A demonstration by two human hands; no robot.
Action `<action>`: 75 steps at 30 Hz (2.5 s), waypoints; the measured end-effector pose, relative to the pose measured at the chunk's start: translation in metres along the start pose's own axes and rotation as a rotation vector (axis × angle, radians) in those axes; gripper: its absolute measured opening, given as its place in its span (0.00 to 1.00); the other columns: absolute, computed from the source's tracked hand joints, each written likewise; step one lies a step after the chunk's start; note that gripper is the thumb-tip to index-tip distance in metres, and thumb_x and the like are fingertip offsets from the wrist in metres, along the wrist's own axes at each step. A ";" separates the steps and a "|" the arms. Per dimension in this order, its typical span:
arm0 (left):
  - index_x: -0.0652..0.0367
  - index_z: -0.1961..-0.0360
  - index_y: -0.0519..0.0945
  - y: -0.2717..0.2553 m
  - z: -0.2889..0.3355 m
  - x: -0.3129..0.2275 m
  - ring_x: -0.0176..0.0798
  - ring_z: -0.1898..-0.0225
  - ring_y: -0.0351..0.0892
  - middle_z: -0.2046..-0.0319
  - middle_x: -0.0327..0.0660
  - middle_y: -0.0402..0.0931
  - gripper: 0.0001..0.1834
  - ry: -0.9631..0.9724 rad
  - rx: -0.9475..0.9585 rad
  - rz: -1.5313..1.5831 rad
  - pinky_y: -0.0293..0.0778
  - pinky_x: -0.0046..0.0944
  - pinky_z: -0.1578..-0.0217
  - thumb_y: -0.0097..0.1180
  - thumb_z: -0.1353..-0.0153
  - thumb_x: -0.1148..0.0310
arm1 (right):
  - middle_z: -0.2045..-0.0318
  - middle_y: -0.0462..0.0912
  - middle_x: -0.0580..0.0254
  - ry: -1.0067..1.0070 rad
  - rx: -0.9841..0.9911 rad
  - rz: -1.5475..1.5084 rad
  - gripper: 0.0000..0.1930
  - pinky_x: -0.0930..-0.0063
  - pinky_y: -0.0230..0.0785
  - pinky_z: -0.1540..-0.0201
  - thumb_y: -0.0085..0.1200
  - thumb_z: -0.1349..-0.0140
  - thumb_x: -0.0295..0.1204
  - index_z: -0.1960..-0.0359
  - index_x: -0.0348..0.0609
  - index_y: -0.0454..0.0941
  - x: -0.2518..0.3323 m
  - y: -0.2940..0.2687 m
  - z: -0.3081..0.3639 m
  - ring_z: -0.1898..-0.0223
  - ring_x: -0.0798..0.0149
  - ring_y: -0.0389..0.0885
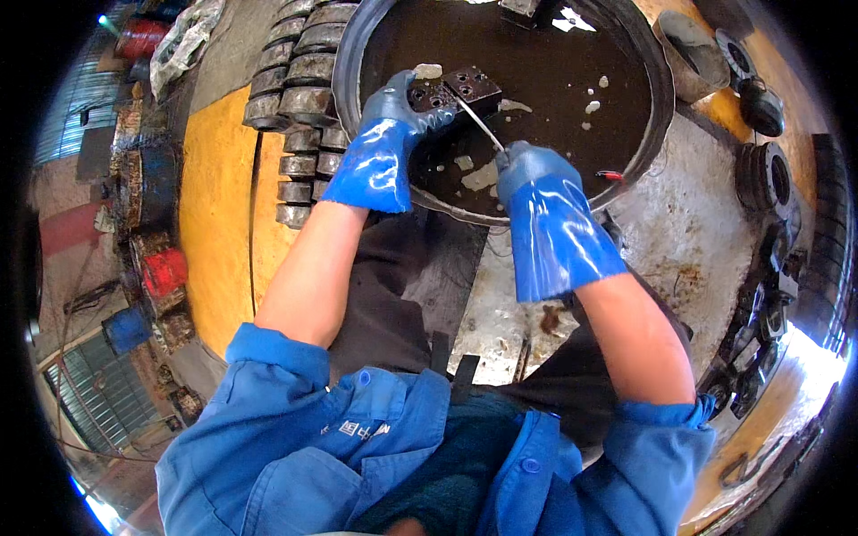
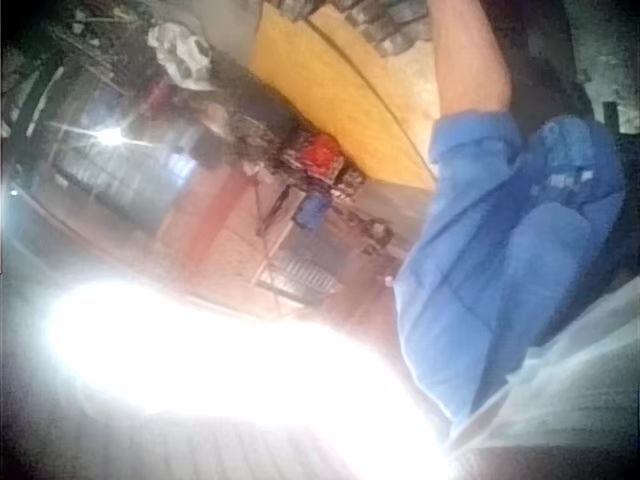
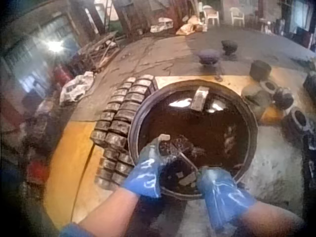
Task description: The person cleans various metal components by dipping them into a barrel of dark liquid and scrubbing them with a brush while wearing blue protective gloves.
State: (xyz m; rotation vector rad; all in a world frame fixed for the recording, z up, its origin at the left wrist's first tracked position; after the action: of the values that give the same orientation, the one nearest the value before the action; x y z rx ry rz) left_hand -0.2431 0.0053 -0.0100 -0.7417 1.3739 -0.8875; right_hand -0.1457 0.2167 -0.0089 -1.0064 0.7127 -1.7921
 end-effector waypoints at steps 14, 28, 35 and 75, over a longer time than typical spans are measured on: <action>0.56 0.41 0.78 -0.011 0.005 -0.004 0.57 0.46 0.82 0.50 0.55 0.83 0.45 -0.010 -0.007 0.094 0.76 0.48 0.43 0.79 0.58 0.45 | 0.54 0.86 0.47 0.000 0.000 -0.080 0.16 0.53 0.76 0.47 0.51 0.29 0.44 0.52 0.51 0.85 0.009 0.005 -0.015 0.50 0.41 0.83; 0.56 0.39 0.77 0.002 0.000 0.013 0.55 0.44 0.81 0.48 0.54 0.83 0.46 0.070 -0.089 0.027 0.76 0.47 0.41 0.81 0.60 0.49 | 0.65 0.87 0.49 -0.007 0.058 -0.242 0.16 0.59 0.78 0.58 0.52 0.29 0.42 0.54 0.47 0.85 -0.004 0.022 -0.029 0.64 0.49 0.87; 0.65 0.36 0.73 -0.005 -0.001 0.002 0.58 0.42 0.80 0.45 0.59 0.80 0.53 0.052 -0.019 0.004 0.76 0.47 0.40 0.81 0.60 0.47 | 0.51 0.85 0.48 0.007 0.096 -0.138 0.17 0.53 0.75 0.44 0.50 0.30 0.43 0.51 0.51 0.85 0.001 0.016 -0.020 0.47 0.44 0.83; 0.59 0.36 0.73 0.004 0.012 -0.005 0.56 0.48 0.83 0.48 0.57 0.81 0.50 0.154 0.055 0.124 0.79 0.48 0.46 0.80 0.58 0.49 | 0.45 0.82 0.50 -0.003 0.111 -0.088 0.18 0.52 0.74 0.42 0.51 0.31 0.42 0.47 0.49 0.84 0.014 0.007 -0.040 0.43 0.44 0.81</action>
State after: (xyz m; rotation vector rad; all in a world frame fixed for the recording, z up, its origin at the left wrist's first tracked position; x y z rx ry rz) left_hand -0.2311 0.0110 -0.0096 -0.5489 1.5081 -0.8956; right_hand -0.1804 0.2026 -0.0298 -0.9788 0.5689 -1.8844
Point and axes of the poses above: each hand's wrist, its own z-axis away from the middle knuckle, its own y-axis out of the palm, x = y × z, the point moved 7 cm from there along -z, towards the middle knuckle
